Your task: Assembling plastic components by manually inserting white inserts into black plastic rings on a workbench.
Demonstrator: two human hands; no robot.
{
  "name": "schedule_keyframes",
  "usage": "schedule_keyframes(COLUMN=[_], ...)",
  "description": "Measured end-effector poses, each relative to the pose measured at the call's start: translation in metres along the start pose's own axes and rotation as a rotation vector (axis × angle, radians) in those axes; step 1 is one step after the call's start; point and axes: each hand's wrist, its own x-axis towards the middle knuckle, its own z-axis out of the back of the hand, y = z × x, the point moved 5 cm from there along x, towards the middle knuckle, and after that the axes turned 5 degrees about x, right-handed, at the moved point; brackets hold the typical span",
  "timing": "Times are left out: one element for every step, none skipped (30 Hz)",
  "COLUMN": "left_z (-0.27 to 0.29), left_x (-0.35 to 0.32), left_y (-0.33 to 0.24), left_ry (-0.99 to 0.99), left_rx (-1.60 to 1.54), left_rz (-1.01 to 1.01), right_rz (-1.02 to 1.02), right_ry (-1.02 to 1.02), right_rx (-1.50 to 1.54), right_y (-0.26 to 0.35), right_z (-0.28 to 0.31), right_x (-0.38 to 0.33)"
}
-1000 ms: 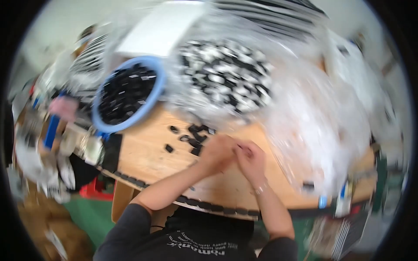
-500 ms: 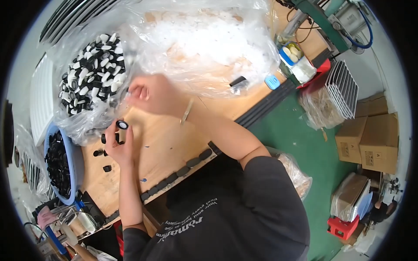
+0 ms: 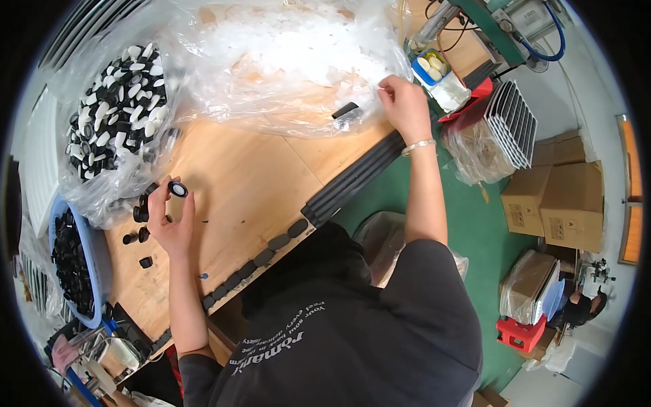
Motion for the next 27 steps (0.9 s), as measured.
schedule_keyframes(left_z=[-0.002,-0.003,-0.004,-0.004,-0.004,-0.004,-0.004,-0.004,-0.003,-0.002,-0.002,-0.001,0.000,0.001,0.001,0.001,0.000,0.000,0.000,0.001,0.000,0.001,0.002,0.002,0.003,0.004,0.005], left_x=[-0.001,-0.002,-0.002,-0.002,-0.002,-0.002,-0.002,-0.003,-0.003,-0.003,-0.002,-0.001,-0.001,0.000,0.000,-0.001,-0.001,0.000,0.001,0.000,-0.001,-0.001,-0.002,-0.002,-0.002,-0.001,0.001], left_y=[0.002,0.003,0.003,0.003,0.003,0.004,0.005,0.005,0.006,0.007,0.007,0.007,0.005,0.004,0.003,0.002,0.001,-0.001,-0.003,-0.004,-0.004,-0.004,-0.003,-0.002,-0.001,0.000,0.001], left_ry=[0.010,0.020,0.022,0.027,0.030,0.029,0.030,0.030,0.029,0.029,0.030,0.026,0.027,0.027,0.021,0.025,0.025,0.014,0.020,0.027,0.054,0.045,0.047,0.051,0.043,0.035,0.024], left_rx=[-0.002,-0.001,-0.002,-0.004,-0.003,-0.002,0.002,0.009,0.012,0.013,0.013,0.015,0.023,0.033,0.037,0.018,0.001,0.009,0.005,0.005,0.014,0.021,0.010,-0.005,-0.002,-0.001,0.006], left_rz=[0.014,0.028,0.027,0.030,0.034,0.034,0.027,0.020,0.021,0.031,0.039,0.039,0.046,0.052,0.051,0.038,0.024,0.023,0.008,-0.002,-0.006,-0.004,-0.008,-0.016,-0.013,-0.012,-0.016], right_rz=[0.057,0.055,0.093,0.132,0.188,0.189,0.117,0.047,0.050,0.009,-0.032,-0.028,-0.045,-0.061,-0.055,-0.059,-0.059,-0.047,0.005,0.058,0.112,0.122,0.225,0.324,0.334,0.328,0.325], right_ry=[0.038,0.037,0.083,0.128,0.113,0.113,0.199,0.287,0.288,0.351,0.411,0.411,0.359,0.306,0.304,0.279,0.252,0.249,0.190,0.137,0.102,0.102,0.063,0.022,0.019,0.039,0.060], right_rx=[0.020,0.019,0.020,0.020,-0.003,-0.002,-0.014,-0.024,-0.022,-0.008,0.005,0.006,-0.060,-0.123,-0.120,-0.152,-0.183,-0.177,-0.181,-0.183,-0.183,-0.178,-0.106,-0.037,-0.033,-0.051,-0.064], right_y=[0.002,0.004,0.008,0.012,0.017,0.021,0.022,0.022,0.023,0.022,0.021,0.021,0.019,0.017,0.018,0.020,0.023,0.028,0.036,0.047,0.063,0.076,0.093,0.106,0.110,0.108,0.106], right_z=[-0.004,-0.006,-0.011,-0.015,-0.018,-0.019,-0.023,-0.028,-0.028,-0.032,-0.034,-0.035,-0.034,-0.035,-0.038,-0.040,-0.041,-0.044,-0.044,-0.045,-0.046,-0.053,-0.060,-0.065,-0.075,-0.089,-0.102], right_x=[0.001,0.005,0.009,0.013,0.016,0.018,0.020,0.021,0.021,0.019,0.018,0.018,0.018,0.018,0.016,0.013,0.015,0.021,0.028,0.034,0.041,0.050,0.062,0.074,0.089,0.107,0.121])
